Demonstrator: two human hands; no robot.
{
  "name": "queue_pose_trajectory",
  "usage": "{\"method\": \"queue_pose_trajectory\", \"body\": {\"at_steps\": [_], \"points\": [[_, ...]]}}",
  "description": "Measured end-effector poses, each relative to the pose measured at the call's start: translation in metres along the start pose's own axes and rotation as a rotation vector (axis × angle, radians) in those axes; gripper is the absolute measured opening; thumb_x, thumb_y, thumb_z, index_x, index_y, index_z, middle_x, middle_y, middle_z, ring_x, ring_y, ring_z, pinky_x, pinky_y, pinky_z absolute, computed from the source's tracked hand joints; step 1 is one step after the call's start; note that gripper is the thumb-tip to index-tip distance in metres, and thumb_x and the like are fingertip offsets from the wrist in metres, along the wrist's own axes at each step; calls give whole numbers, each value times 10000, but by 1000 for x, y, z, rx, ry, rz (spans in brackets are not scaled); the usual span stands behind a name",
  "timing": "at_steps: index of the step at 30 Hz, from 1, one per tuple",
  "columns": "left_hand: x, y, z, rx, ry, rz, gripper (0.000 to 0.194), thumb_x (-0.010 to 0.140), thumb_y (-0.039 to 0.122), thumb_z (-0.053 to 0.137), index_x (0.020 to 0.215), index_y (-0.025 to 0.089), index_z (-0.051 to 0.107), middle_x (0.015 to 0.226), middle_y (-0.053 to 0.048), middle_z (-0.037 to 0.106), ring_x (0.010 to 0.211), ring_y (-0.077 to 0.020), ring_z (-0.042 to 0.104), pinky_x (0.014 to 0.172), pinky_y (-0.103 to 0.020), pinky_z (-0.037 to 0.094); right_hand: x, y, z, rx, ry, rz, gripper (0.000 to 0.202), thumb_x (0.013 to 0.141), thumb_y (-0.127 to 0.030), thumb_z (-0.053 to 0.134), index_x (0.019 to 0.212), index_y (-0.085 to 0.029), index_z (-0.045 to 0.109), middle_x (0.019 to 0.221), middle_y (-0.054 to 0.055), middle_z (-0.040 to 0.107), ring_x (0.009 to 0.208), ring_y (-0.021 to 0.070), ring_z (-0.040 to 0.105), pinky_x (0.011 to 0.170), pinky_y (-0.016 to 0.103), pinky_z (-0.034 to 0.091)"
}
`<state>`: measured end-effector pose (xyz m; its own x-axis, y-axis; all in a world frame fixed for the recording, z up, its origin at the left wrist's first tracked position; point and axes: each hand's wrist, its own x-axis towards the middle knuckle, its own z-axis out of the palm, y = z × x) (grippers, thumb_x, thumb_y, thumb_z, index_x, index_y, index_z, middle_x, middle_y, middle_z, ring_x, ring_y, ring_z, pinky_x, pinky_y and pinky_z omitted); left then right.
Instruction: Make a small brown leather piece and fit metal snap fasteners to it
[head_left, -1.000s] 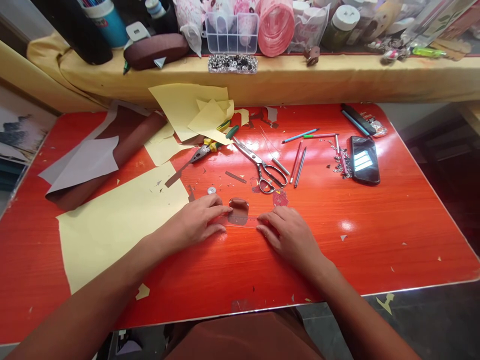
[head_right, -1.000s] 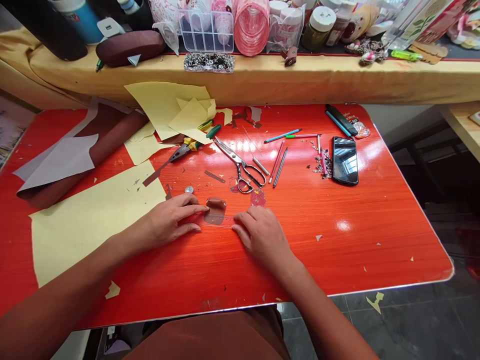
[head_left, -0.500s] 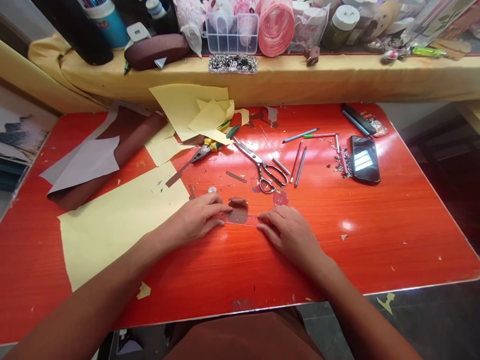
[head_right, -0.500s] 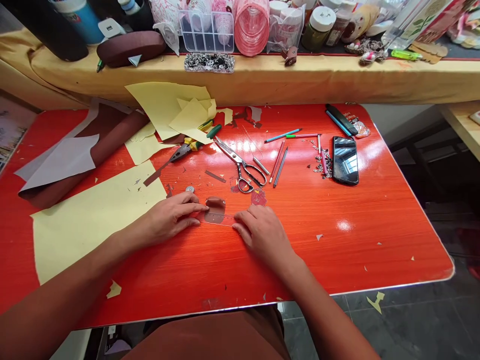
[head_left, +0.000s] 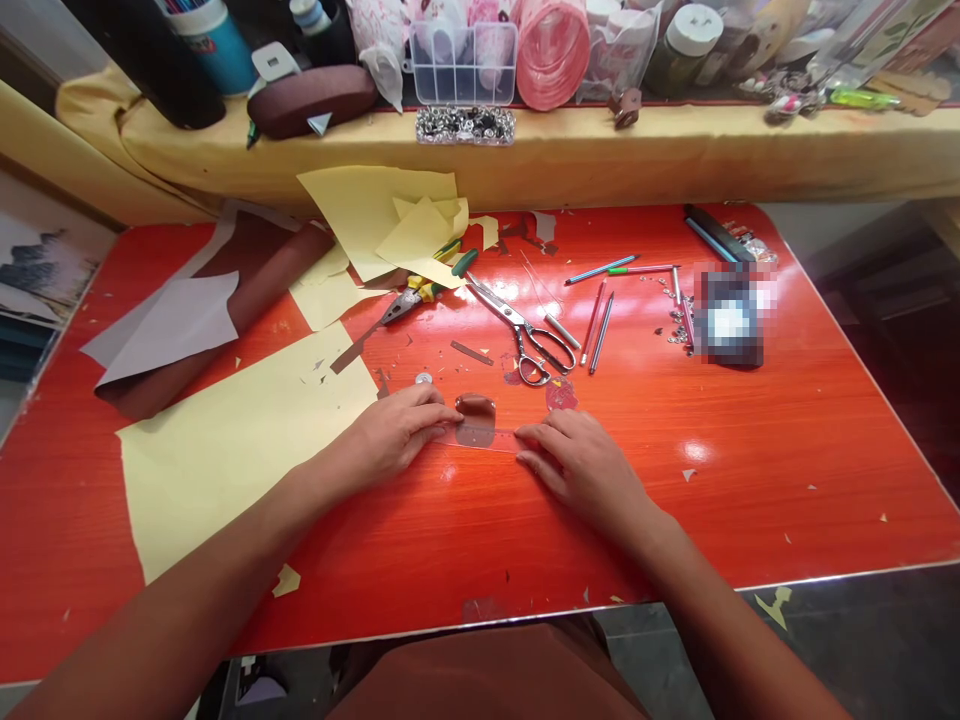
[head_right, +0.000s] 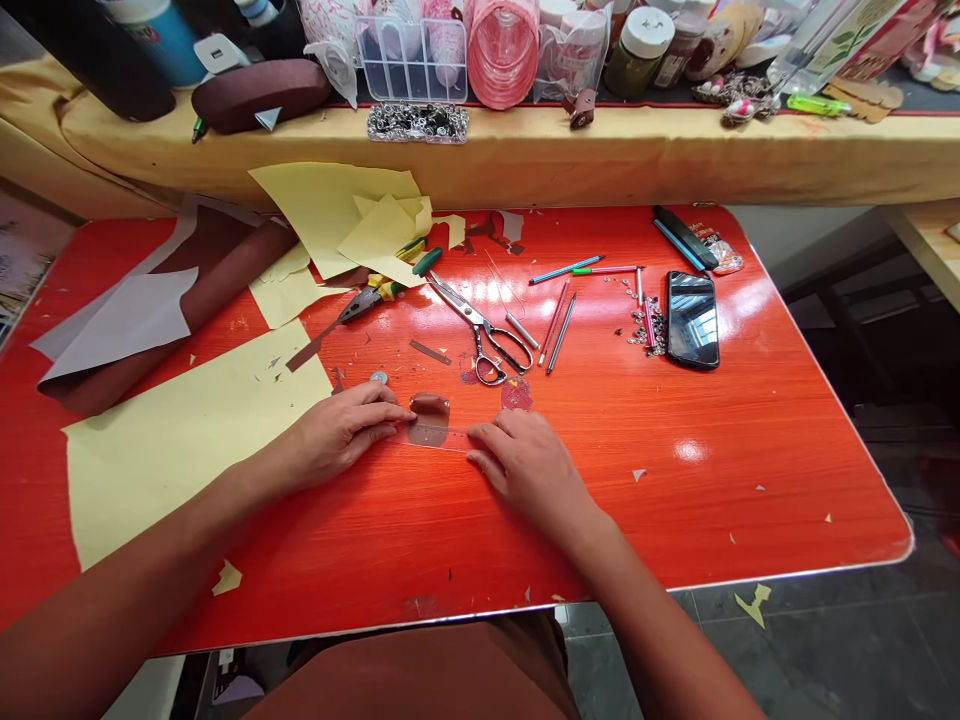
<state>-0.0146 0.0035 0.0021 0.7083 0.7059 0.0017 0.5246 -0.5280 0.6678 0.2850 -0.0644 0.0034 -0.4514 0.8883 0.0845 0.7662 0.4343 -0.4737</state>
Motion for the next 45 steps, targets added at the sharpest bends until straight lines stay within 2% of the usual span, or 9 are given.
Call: {"method": "queue_pose_trajectory", "body": {"at_steps": [21,45], "points": [[-1,-3,-1,-28,-29,-30,306,1096,286,448,1234,229,715,1099,-76,636,986,-206,635,833,-326,523,6,3,-4,3,-22,-18,149,1062,-280,601,1094,-190,717,925,78,671,849,241,591,783,370,428],[-1,-3,0,-49,-27,-31,278,1081,267,481,1218,238,721,1075,-71,629,937,-194,628,812,-331,511,8,4,-6,1,-32,-27,172,1074,-294,579,1082,-186,713,922,79,662,843,236,592,779,363,434]]}}
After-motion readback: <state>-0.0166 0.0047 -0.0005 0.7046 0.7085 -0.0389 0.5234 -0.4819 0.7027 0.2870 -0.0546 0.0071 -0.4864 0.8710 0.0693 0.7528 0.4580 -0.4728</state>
